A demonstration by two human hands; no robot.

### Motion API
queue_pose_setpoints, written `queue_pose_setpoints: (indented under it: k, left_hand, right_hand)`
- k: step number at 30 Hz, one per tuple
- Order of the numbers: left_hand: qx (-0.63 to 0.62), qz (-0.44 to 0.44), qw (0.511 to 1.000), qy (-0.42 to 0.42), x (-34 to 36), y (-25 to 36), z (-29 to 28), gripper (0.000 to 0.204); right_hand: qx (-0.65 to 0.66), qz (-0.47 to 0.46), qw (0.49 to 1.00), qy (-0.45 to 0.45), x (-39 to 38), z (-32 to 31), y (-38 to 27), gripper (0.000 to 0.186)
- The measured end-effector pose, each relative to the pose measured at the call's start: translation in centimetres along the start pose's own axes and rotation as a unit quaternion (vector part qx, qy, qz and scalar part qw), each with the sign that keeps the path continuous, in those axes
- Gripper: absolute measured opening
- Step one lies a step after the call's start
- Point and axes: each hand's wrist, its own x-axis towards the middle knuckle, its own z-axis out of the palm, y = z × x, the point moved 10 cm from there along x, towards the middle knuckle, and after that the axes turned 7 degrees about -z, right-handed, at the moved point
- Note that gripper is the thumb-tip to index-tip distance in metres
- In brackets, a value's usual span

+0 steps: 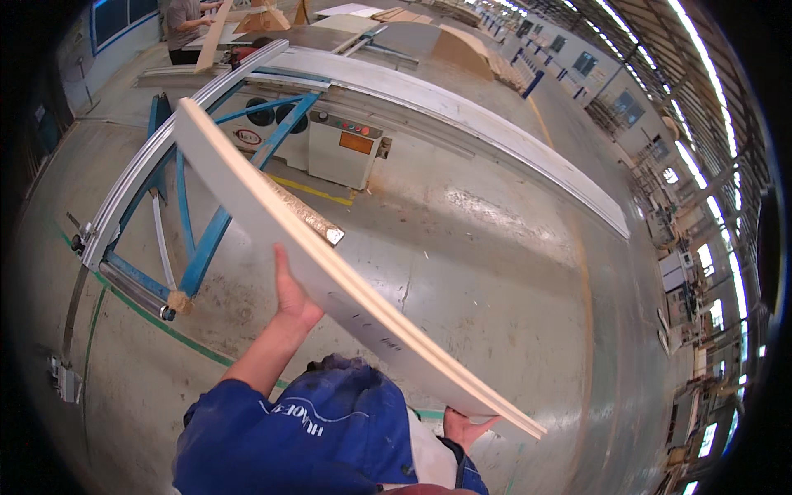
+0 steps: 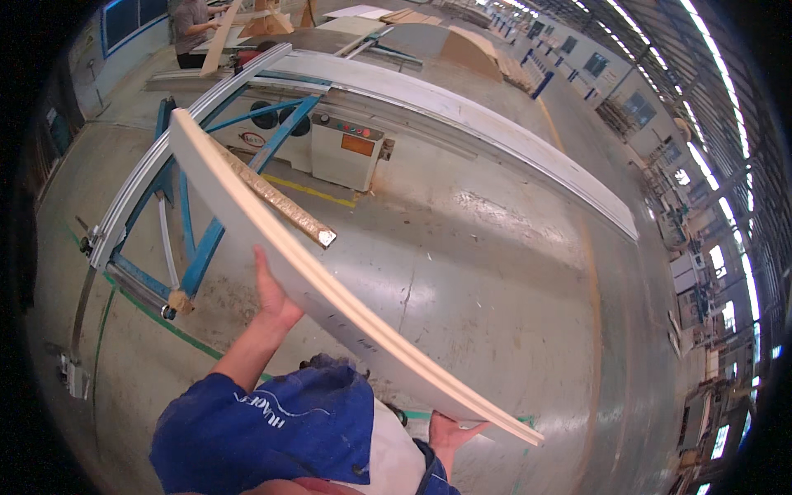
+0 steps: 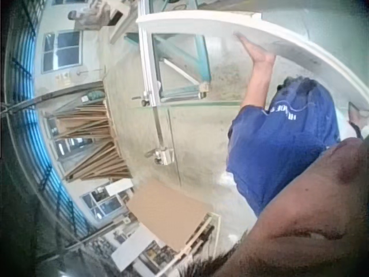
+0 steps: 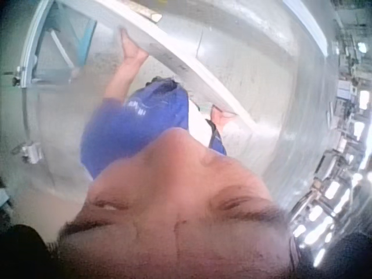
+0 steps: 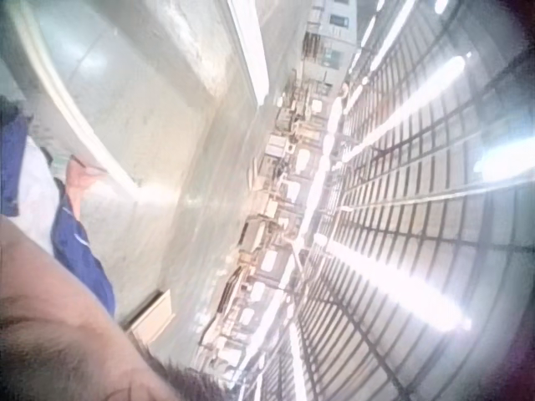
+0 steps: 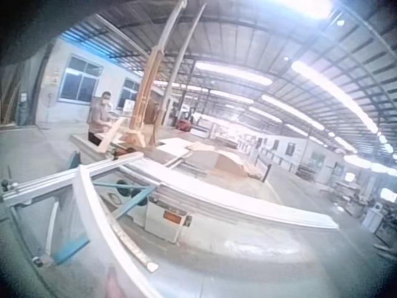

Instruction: The person handles large wooden boards, positioning them on a sliding table saw and pushing a board through the blade to cut it while another person assists by moving pieces.

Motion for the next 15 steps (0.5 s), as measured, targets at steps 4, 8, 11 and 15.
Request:
queue_pose_setpoints:
  k: [4, 8, 11, 15]
  left_hand:
    - [-0.004, -0.043, 0.998, -0.037, 8.7, -6.4, 5.0, 0.077]
    - [0.008, -0.04, 0.998, -0.037, 17.3, -12.0, 7.6, 0.075]
    - [0.009, -0.035, 0.999, -0.03, 23.2, -14.8, 9.8, 0.075]
    - [0.027, 0.006, 0.999, 0.019, 30.3, -15.4, 13.2, 0.077]
  right_hand:
    - [0.047, -0.041, 0.997, -0.04, 10.0, 5.2, -1.7, 0.079]
    - [-0.007, -0.048, 0.999, -0.01, 22.5, 7.6, -2.2, 0.081]
    - [-0.136, -0.063, 0.988, -0.023, 31.9, 10.1, -2.4, 0.079]
    - [-0.268, -0.006, 0.956, -0.119, 43.0, 15.7, 0.4, 0.078]
